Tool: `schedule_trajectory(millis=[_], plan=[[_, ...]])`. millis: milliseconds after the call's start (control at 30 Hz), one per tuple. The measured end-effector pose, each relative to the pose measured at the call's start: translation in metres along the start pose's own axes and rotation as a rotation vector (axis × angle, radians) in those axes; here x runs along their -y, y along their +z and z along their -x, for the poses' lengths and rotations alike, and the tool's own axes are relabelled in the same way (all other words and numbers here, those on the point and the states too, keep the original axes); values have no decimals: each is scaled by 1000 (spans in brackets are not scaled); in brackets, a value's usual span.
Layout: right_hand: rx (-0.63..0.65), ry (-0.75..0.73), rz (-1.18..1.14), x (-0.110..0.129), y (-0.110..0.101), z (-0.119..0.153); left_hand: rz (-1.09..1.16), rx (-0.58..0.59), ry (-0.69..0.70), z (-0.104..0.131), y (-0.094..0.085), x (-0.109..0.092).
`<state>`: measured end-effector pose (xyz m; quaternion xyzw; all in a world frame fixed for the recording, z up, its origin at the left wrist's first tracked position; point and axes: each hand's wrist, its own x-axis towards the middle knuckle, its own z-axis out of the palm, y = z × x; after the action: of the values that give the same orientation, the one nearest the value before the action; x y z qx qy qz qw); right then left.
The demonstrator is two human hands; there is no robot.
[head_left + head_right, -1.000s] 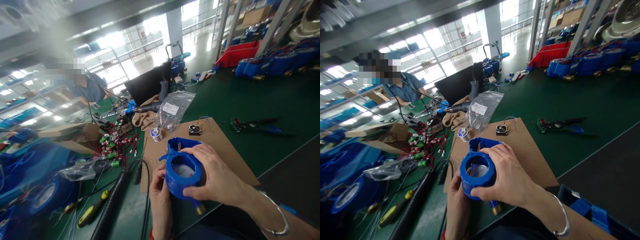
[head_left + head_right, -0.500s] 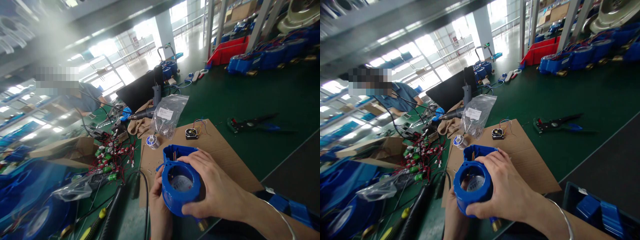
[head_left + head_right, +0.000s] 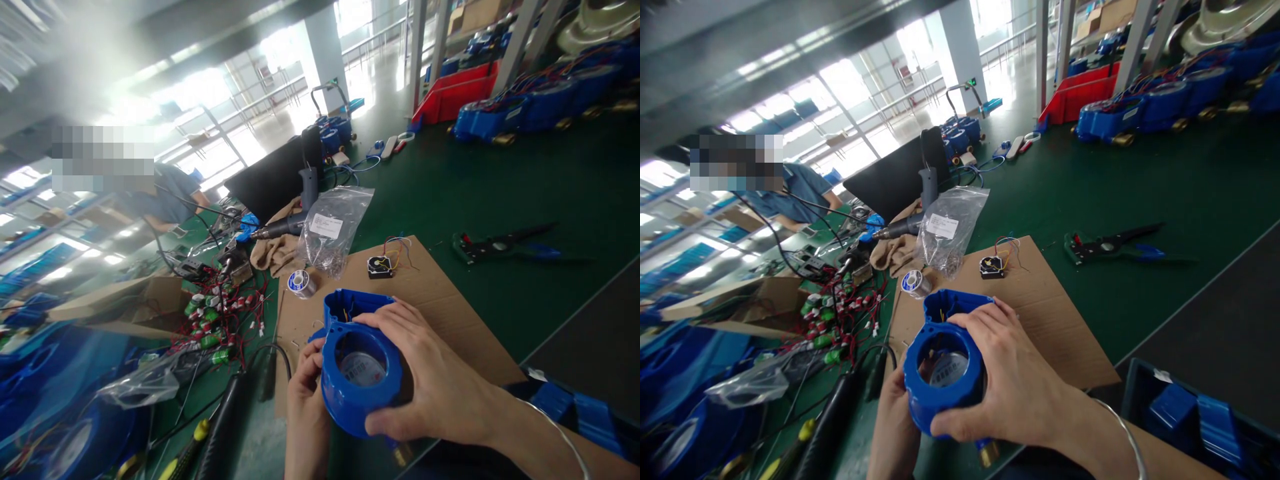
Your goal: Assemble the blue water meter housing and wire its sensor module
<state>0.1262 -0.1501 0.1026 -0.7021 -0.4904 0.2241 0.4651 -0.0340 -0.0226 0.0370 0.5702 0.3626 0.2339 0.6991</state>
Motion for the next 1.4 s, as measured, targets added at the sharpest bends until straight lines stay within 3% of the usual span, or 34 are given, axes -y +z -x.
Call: schedule_trajectory(millis=[200,333,700,900,1067,1300,1400], plan=[[-43,-12,-24,-4,5,2,-26,-86,85,3,6,7],[-56,0,-16,-5,6,3,34,-110,50,5,8,7],[23,-74,37,-10,4,5,138,-49,-33,4,3,10],[100,-81,118,-8,-3,3,49,54,45,7,-10,11],[208,-153,232,-11,-7,1,67,-64,17,5,-10,20],[279,-272,333,-14,1,5,120,-120,-28,14,-10,27],[302,-277,363,-16,3,6,60,-213,74,21,-7,21]])
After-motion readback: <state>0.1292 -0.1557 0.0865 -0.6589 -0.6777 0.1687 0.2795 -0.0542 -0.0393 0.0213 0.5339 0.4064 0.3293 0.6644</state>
